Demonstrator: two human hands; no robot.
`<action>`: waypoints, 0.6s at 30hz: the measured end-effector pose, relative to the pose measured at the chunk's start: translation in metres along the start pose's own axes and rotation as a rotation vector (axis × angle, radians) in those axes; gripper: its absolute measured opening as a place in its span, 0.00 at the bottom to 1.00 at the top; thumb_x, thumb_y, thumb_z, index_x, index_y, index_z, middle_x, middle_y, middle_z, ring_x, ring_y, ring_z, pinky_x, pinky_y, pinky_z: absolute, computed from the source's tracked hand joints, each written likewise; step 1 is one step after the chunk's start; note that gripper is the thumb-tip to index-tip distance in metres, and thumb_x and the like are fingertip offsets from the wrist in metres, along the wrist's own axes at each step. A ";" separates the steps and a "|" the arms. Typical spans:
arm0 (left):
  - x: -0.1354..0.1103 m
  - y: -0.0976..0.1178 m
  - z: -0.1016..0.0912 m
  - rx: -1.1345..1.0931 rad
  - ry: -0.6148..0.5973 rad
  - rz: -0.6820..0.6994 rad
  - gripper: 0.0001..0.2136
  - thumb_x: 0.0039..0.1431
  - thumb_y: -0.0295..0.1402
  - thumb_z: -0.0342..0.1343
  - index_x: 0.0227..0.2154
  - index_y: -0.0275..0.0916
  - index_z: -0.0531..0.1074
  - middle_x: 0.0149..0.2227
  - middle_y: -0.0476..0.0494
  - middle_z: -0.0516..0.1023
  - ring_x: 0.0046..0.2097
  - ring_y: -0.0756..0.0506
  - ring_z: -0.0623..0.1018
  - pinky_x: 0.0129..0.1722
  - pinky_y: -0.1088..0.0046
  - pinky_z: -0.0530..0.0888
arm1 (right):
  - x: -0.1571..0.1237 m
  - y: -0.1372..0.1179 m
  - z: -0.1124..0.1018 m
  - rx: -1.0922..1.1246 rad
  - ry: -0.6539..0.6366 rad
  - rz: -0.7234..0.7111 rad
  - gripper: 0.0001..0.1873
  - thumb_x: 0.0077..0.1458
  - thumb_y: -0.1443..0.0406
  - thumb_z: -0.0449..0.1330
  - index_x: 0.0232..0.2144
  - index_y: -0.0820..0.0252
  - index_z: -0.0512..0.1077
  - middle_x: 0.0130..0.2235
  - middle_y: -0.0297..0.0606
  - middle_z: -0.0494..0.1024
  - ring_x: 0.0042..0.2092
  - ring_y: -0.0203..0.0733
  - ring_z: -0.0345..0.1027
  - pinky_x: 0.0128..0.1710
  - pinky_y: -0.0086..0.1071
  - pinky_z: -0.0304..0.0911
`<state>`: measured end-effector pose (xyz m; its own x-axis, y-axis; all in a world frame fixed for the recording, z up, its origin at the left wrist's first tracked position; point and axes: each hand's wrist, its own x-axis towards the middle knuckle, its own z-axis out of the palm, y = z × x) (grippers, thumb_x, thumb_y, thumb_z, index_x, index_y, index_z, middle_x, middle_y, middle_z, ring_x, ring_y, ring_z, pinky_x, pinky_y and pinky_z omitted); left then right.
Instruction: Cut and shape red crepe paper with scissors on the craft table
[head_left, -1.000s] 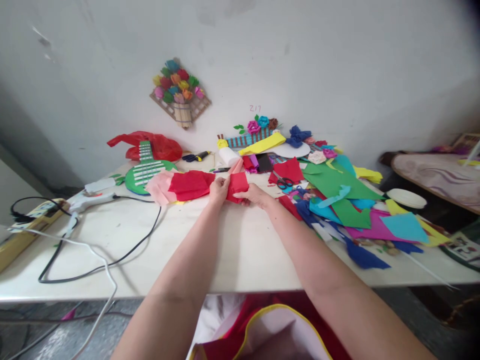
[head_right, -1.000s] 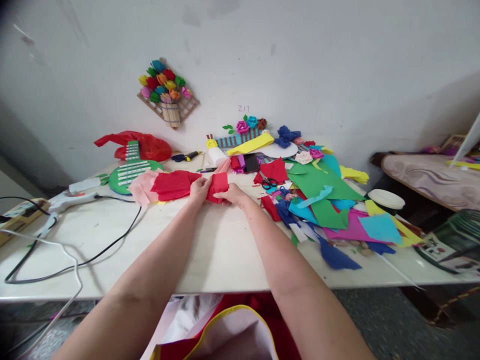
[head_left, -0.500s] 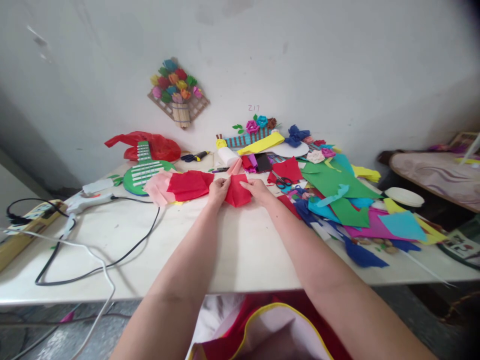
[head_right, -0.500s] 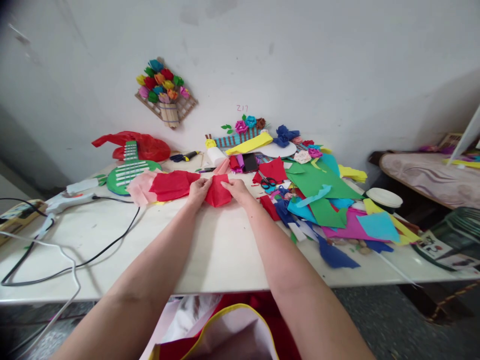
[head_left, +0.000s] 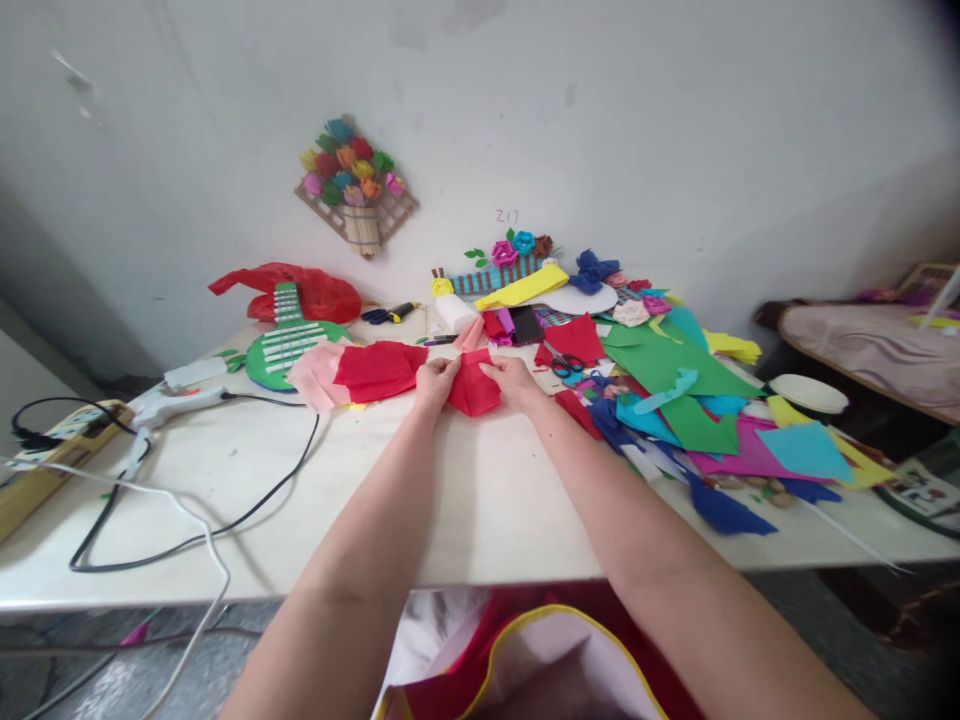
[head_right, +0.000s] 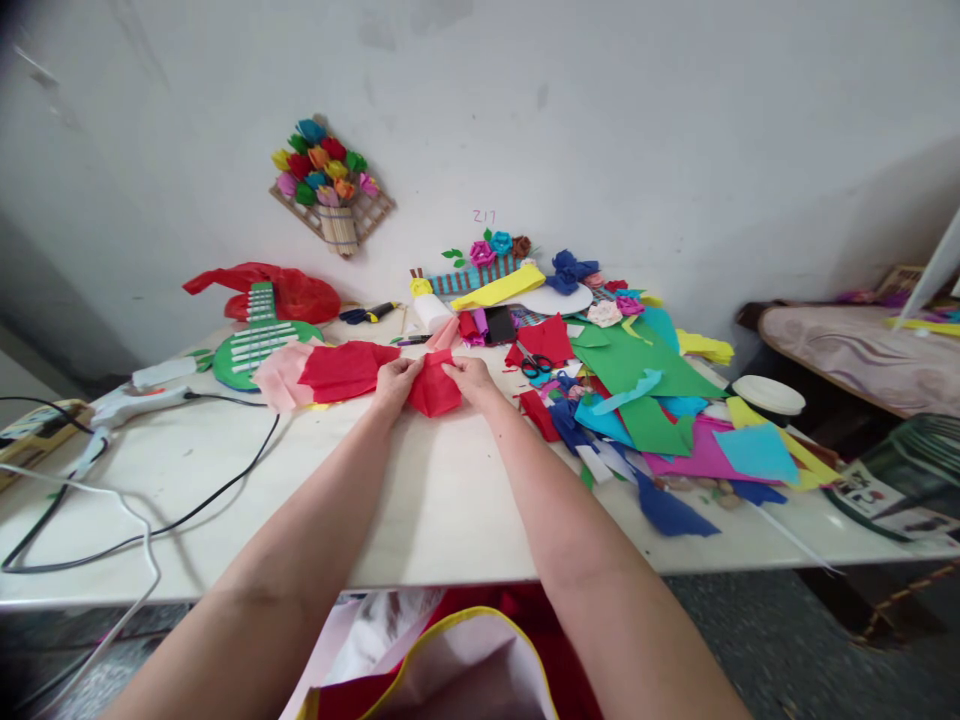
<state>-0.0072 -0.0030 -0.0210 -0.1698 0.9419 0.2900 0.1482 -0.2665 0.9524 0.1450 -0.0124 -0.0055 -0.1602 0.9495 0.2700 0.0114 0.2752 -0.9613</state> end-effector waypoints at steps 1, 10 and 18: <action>0.000 0.000 0.000 0.008 0.000 0.000 0.17 0.42 0.47 0.56 0.21 0.34 0.70 0.19 0.48 0.70 0.24 0.50 0.69 0.21 0.78 0.62 | 0.000 0.000 0.000 -0.004 -0.003 -0.005 0.13 0.40 0.58 0.60 0.24 0.64 0.71 0.23 0.33 0.71 0.28 0.37 0.65 0.29 0.30 0.60; 0.003 -0.003 -0.001 0.003 0.048 0.025 0.14 0.42 0.43 0.56 0.18 0.35 0.68 0.18 0.49 0.69 0.24 0.51 0.67 0.22 0.78 0.62 | 0.002 0.003 0.000 -0.014 -0.006 -0.019 0.10 0.41 0.60 0.59 0.25 0.63 0.73 0.23 0.33 0.73 0.29 0.37 0.65 0.29 0.30 0.61; 0.002 -0.003 0.000 0.013 0.042 0.012 0.14 0.40 0.43 0.57 0.20 0.35 0.71 0.19 0.47 0.71 0.24 0.50 0.68 0.23 0.77 0.63 | -0.001 -0.001 0.000 0.057 -0.066 0.003 0.08 0.42 0.65 0.58 0.27 0.64 0.73 0.25 0.33 0.74 0.30 0.37 0.67 0.32 0.31 0.63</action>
<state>-0.0085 -0.0005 -0.0228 -0.2083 0.9293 0.3051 0.1630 -0.2746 0.9477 0.1448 -0.0133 -0.0049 -0.2247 0.9379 0.2643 -0.0441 0.2611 -0.9643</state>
